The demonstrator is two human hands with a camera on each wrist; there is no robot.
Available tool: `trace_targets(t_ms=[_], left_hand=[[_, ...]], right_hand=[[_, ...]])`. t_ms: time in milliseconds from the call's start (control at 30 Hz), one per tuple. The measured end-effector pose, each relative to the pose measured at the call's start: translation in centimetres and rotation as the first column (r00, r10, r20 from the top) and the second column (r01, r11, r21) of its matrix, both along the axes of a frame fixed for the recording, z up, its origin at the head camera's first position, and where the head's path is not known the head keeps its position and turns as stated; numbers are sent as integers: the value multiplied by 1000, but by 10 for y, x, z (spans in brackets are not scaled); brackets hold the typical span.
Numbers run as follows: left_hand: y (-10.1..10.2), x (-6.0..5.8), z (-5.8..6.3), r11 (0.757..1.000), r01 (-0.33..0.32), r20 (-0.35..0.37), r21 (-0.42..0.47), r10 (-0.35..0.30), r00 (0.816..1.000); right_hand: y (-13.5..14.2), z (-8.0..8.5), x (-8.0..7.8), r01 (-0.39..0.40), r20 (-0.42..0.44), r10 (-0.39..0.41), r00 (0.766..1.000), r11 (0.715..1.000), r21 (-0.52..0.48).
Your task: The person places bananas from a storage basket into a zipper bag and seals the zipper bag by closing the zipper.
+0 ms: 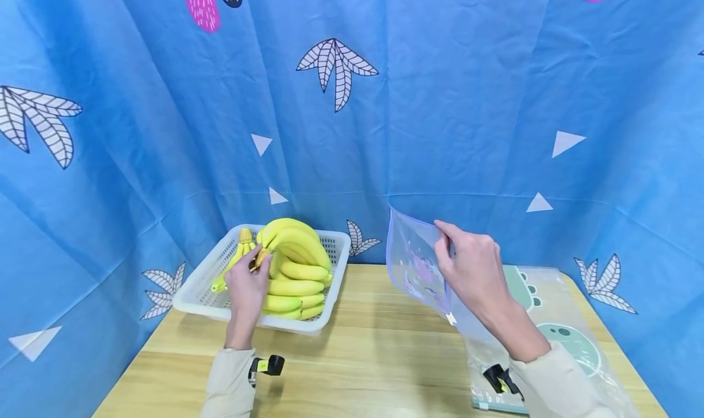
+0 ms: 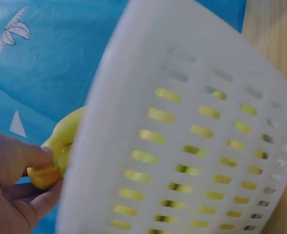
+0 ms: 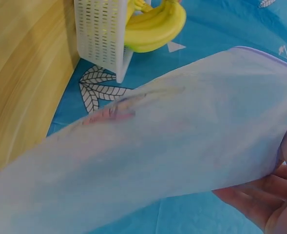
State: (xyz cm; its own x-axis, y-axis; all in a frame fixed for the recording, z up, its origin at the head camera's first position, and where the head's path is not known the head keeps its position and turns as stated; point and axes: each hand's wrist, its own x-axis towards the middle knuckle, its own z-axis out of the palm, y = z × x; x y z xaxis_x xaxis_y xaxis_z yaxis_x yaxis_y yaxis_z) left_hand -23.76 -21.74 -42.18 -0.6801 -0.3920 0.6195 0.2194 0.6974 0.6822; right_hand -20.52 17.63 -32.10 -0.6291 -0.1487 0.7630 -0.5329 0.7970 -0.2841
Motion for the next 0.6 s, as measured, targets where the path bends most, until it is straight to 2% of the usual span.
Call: trace_targets(t_ms=[100, 267, 467, 600], left_hand=[[1, 7, 8, 1000, -3, -78, 17, 4, 997], [6, 24, 32, 996, 36, -138, 77, -25, 990], [14, 40, 61, 983, 156, -237, 99, -129, 963], [22, 47, 73, 950, 236, -246, 205, -184, 952]], right_hand=[[2, 0, -1, -12, 17, 12, 1000, 999, -30], [6, 3, -3, -4, 36, 7, 999, 997, -73], [10, 6, -1, 11, 48, -7, 999, 996, -94], [10, 6, 0, 14, 77, -6, 997, 994, -105]])
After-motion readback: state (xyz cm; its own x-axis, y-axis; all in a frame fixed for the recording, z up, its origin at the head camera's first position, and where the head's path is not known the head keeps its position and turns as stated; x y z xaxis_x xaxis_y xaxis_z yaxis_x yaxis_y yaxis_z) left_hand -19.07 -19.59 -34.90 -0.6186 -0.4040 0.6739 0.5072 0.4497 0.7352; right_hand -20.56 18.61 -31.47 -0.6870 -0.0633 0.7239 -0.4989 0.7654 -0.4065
